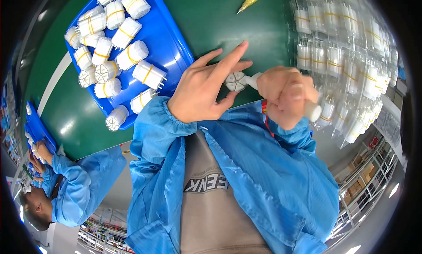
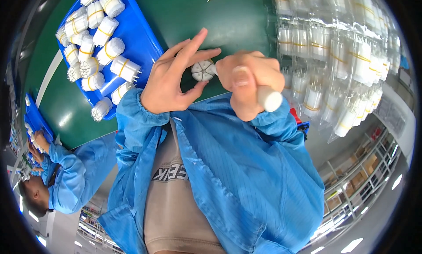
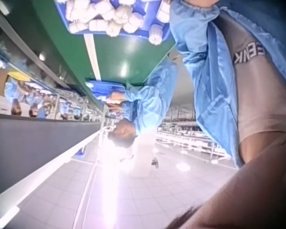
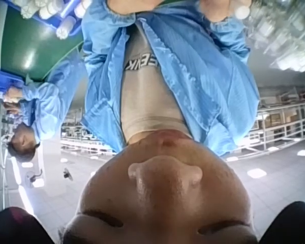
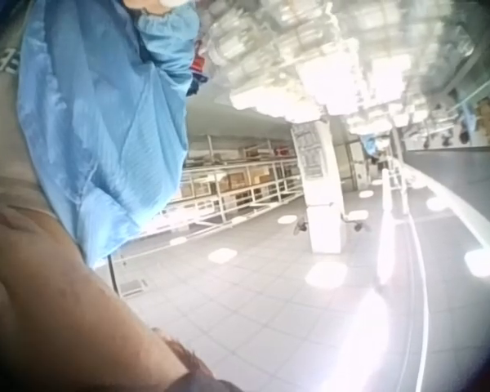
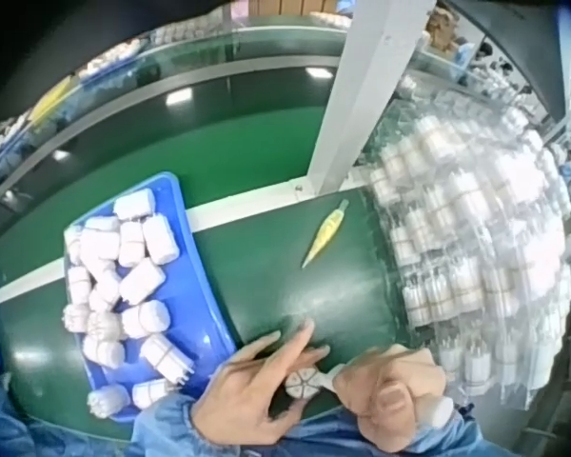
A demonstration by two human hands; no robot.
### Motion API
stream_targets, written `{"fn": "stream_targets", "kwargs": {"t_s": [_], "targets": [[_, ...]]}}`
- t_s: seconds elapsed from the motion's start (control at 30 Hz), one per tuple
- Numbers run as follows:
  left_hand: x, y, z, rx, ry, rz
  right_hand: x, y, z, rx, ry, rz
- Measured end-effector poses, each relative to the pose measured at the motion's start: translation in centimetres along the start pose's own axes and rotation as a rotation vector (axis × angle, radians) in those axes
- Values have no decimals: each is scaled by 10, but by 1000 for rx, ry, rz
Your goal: The person removes plastic wrapping from stacked component bundles, then repeatedly takes bundled components from a tray, presses them using a white cylindrical tool, and returns them to the tray.
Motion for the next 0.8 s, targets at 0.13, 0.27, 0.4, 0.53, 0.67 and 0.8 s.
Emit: {"fn": "stream_targets", "kwargs": {"t_s": [0.13,0.27,0.4,0.53,0.67,0.8], "targets": [[0,2,-1,-8,10,-1,-4,-6,-4,-145,41,-34],[-2,0,-1,-11,28,7,-4,-4,-12,-374,5,-24],[0,-19,33,147,-161,-83,-11,-9,7,232,-42,57],[-35,-43,112,574,-222,252,-28,25,31,250,-124,-125],[-44,-25,109,724,5,374,-16,-13,5,-851,136,-429],[-45,-11,111,692,129,370,-45,-27,-4,-735,341,-617]]}}
Point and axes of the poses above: each hand's wrist, its own x-axis towards the middle knuckle, its own z-axis out of the back of the hand, y = z × x, the point moved 8 cm from there along x, towards the middle knuckle, and after that the axes turned 8 degrees about -z, right-handed, at the moved point
